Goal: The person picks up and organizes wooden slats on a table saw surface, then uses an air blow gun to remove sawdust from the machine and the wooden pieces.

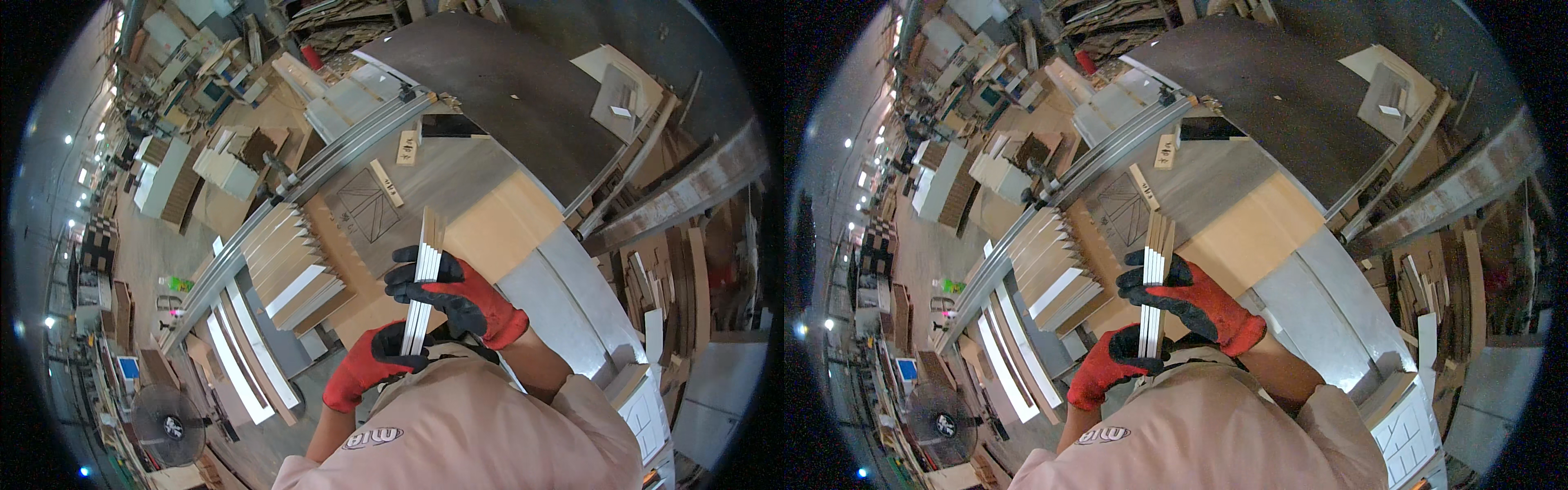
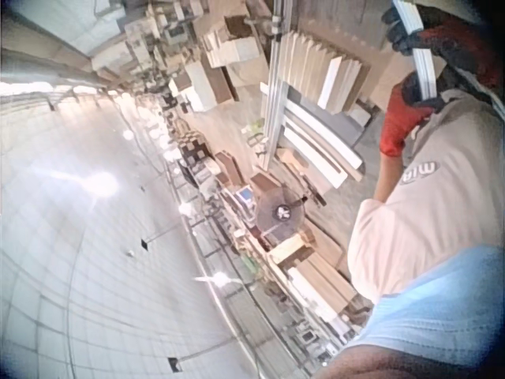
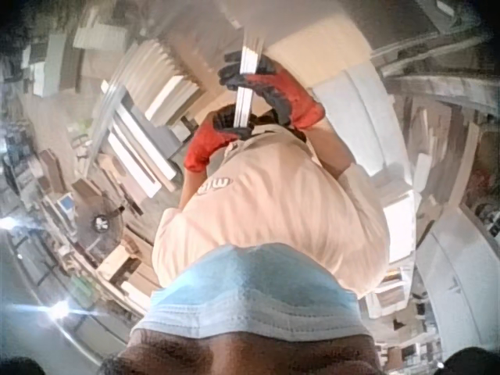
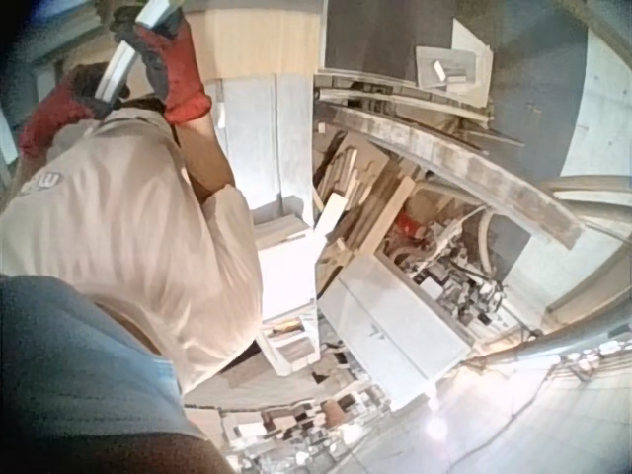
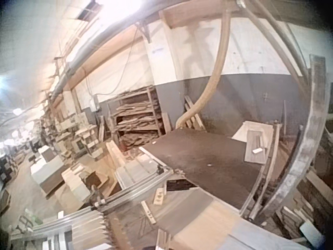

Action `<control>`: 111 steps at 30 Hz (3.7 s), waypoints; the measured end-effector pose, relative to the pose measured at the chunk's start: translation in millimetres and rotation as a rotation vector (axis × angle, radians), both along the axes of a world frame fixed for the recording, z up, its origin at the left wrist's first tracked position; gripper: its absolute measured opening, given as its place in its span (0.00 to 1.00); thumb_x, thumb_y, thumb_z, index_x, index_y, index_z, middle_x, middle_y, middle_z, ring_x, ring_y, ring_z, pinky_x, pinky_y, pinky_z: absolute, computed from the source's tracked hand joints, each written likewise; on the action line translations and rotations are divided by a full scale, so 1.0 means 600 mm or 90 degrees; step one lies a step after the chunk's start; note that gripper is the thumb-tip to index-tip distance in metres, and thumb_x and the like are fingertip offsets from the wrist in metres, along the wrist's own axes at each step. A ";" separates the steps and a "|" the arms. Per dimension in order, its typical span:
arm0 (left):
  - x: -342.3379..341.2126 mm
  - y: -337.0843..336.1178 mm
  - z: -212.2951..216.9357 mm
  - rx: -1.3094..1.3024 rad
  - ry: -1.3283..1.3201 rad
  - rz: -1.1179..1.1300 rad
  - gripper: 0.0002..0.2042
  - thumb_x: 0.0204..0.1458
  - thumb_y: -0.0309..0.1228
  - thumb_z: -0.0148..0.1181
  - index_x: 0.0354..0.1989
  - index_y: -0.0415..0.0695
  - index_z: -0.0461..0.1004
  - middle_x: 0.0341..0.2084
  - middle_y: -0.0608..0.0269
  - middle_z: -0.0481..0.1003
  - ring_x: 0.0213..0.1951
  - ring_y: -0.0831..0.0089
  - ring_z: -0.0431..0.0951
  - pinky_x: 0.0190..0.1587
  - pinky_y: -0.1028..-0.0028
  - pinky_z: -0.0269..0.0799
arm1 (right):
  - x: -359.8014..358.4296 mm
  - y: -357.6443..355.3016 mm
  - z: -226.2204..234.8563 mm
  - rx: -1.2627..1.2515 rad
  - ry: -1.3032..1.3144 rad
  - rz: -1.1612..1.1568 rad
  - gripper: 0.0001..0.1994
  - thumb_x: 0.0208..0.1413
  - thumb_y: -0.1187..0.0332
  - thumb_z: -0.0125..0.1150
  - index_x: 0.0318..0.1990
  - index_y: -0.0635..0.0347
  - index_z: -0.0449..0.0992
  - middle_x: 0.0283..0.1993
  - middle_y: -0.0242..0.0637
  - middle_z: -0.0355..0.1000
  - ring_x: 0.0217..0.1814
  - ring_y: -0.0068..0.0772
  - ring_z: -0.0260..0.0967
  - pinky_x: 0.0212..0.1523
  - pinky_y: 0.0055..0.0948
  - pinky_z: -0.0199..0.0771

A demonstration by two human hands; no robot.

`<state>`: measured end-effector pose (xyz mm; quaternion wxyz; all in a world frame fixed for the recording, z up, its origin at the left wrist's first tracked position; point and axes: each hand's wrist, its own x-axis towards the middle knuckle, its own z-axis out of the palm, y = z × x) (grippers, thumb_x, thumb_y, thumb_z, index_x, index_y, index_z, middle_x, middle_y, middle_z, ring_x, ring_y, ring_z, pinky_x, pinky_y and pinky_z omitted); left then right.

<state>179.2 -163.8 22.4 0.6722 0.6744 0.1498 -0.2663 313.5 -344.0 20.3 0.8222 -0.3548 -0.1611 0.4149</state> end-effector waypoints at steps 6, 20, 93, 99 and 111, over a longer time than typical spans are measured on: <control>0.012 -0.027 -0.004 0.041 -0.069 -0.036 0.32 0.44 0.24 0.72 0.62 0.40 0.68 0.40 0.66 0.79 0.40 0.80 0.77 0.43 0.76 0.75 | -0.008 -0.044 0.010 0.006 0.022 -0.050 0.25 0.59 0.77 0.58 0.64 0.67 0.61 0.53 0.45 0.74 0.56 0.34 0.73 0.58 0.31 0.73; 0.117 -0.128 -0.143 -0.154 -0.205 -0.018 0.22 0.51 0.25 0.65 0.55 0.39 0.71 0.42 0.67 0.78 0.43 0.79 0.75 0.50 0.72 0.73 | 0.026 -0.046 -0.117 -0.118 -0.062 -0.471 0.11 0.54 0.77 0.65 0.43 0.58 0.71 0.36 0.26 0.68 0.40 0.19 0.65 0.42 0.24 0.68; 0.810 0.046 -0.372 0.849 -0.632 -0.229 0.22 0.43 0.33 0.63 0.51 0.52 0.74 0.45 0.58 0.74 0.46 0.58 0.76 0.44 0.60 0.73 | 0.635 -0.147 -0.385 -0.919 -0.654 -0.311 0.30 0.45 0.66 0.72 0.59 0.55 0.72 0.45 0.47 0.77 0.49 0.50 0.74 0.51 0.41 0.73; 0.807 0.051 -0.374 0.920 -0.638 -0.349 0.29 0.42 0.39 0.68 0.57 0.52 0.72 0.53 0.56 0.73 0.52 0.58 0.73 0.49 0.58 0.72 | 0.653 -0.149 -0.345 -1.029 -0.927 -0.163 0.37 0.44 0.53 0.70 0.64 0.52 0.66 0.39 0.47 0.75 0.46 0.50 0.71 0.49 0.45 0.70; 0.790 0.033 -0.417 0.989 -0.660 -0.275 0.28 0.45 0.40 0.67 0.56 0.47 0.70 0.59 0.56 0.68 0.54 0.56 0.70 0.51 0.56 0.71 | 0.617 -0.144 -0.414 -0.805 -0.660 -0.471 0.36 0.43 0.58 0.74 0.61 0.59 0.68 0.48 0.50 0.76 0.50 0.53 0.74 0.48 0.44 0.74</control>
